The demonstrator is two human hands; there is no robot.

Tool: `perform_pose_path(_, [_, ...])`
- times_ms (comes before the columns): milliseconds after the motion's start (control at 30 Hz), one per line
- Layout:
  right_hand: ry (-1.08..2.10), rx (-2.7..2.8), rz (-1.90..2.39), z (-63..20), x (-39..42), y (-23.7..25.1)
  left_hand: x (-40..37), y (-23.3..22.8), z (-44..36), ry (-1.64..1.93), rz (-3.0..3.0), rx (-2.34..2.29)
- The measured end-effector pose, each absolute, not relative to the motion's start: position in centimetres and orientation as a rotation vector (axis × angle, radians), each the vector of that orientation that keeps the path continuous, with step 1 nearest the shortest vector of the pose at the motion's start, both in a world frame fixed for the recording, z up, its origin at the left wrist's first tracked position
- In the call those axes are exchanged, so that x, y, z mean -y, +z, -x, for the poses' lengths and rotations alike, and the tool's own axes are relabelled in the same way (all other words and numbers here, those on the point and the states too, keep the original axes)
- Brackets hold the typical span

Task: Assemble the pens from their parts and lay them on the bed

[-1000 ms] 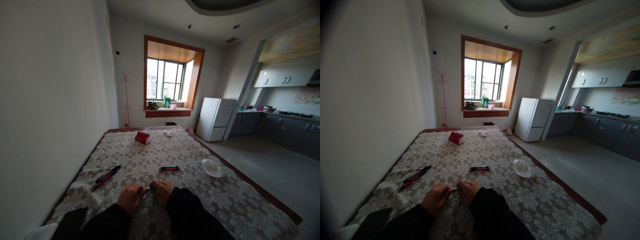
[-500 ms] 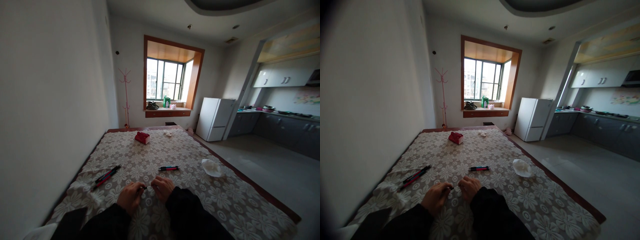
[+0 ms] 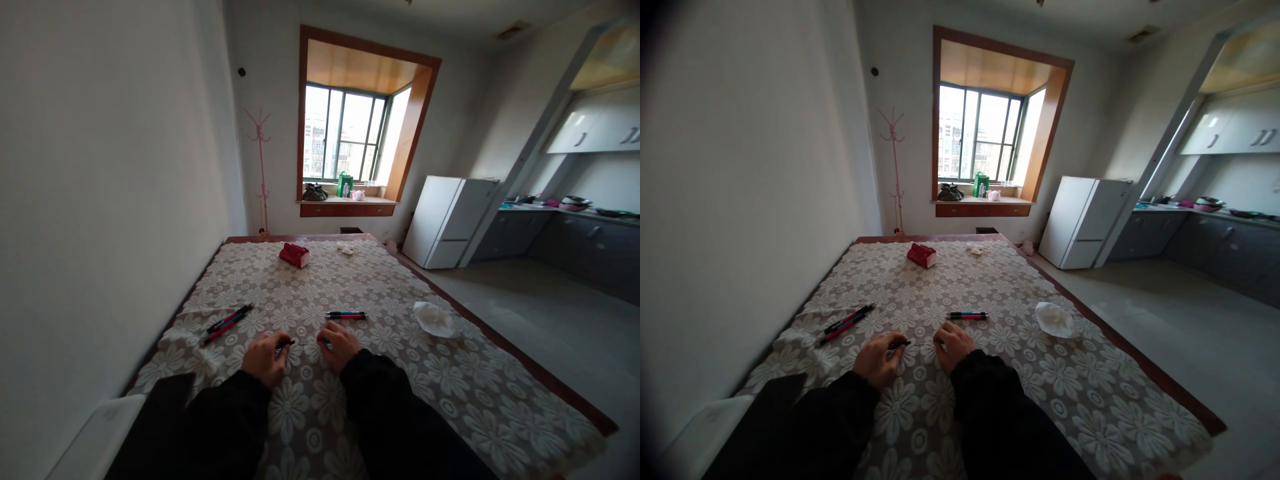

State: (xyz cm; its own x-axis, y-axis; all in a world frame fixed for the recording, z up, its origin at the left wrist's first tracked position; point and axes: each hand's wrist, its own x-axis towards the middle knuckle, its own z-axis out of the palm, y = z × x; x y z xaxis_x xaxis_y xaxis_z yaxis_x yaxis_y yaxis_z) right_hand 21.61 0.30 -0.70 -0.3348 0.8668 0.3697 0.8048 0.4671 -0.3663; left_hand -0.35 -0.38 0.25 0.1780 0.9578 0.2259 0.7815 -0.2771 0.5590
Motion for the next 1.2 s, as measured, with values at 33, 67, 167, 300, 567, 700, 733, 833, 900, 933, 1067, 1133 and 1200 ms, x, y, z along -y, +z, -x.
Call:
perform_pose_path(33, [0.171, 2.227, 1.359, -21.6, -0.3, -0.8, 0.3, 0.0, 0.4, 0.806, -2.134, -1.629])
perform_pose_path(67, [0.185, 2.258, 1.323, -21.5, -0.3, -0.8, 0.3, -0.2, 0.4, 0.827, -2.127, -1.594])
perform_pose_path(167, [0.211, 2.322, 1.231, -21.4, -0.4, -1.0, 0.2, -0.6, 0.3, 0.831, -2.144, -1.446])
perform_pose_path(300, [0.214, 2.325, 1.192, -21.4, -0.3, -1.1, 0.3, -0.6, 0.2, 0.786, -2.172, -1.332])
perform_pose_path(567, [0.173, 2.272, 1.281, -21.6, -0.4, -0.8, 0.1, -0.9, 0.3, 0.87, -2.165, -1.413])
perform_pose_path(700, [0.131, 2.213, 1.349, -21.9, -0.4, -0.6, -0.1, -1.3, 0.5, 0.895, -2.152, -1.493])
perform_pose_path(733, [0.141, 2.234, 1.323, -21.9, -0.4, -0.7, -0.1, -1.4, 0.5, 0.889, -2.153, -1.49])
perform_pose_path(833, [0.183, 2.319, 1.21, -21.7, -0.3, -0.9, -0.1, -1.2, 0.4, 0.864, -2.163, -1.446])
perform_pose_path(900, [0.195, 2.343, 1.184, -21.5, -0.2, -1.0, 0.0, -1.0, 0.4, 0.848, -2.168, -1.413])
perform_pose_path(933, [0.198, 2.345, 1.187, -21.5, -0.2, -1.1, 0.0, -0.9, 0.3, 0.842, -2.172, -1.402])
perform_pose_path(1067, [0.208, 2.339, 1.242, -21.4, -0.2, -0.8, 0.1, -0.5, 0.3, 0.823, -2.172, -1.389])
perform_pose_path(1133, [0.215, 2.345, 1.257, -21.4, -0.2, -0.6, 0.1, -0.4, 0.3, 0.839, -2.136, -1.408])
perform_pose_path(1200, [0.222, 2.354, 1.255, -21.4, -0.1, -0.5, 0.1, -0.3, 0.3, 0.854, -2.121, -1.416])
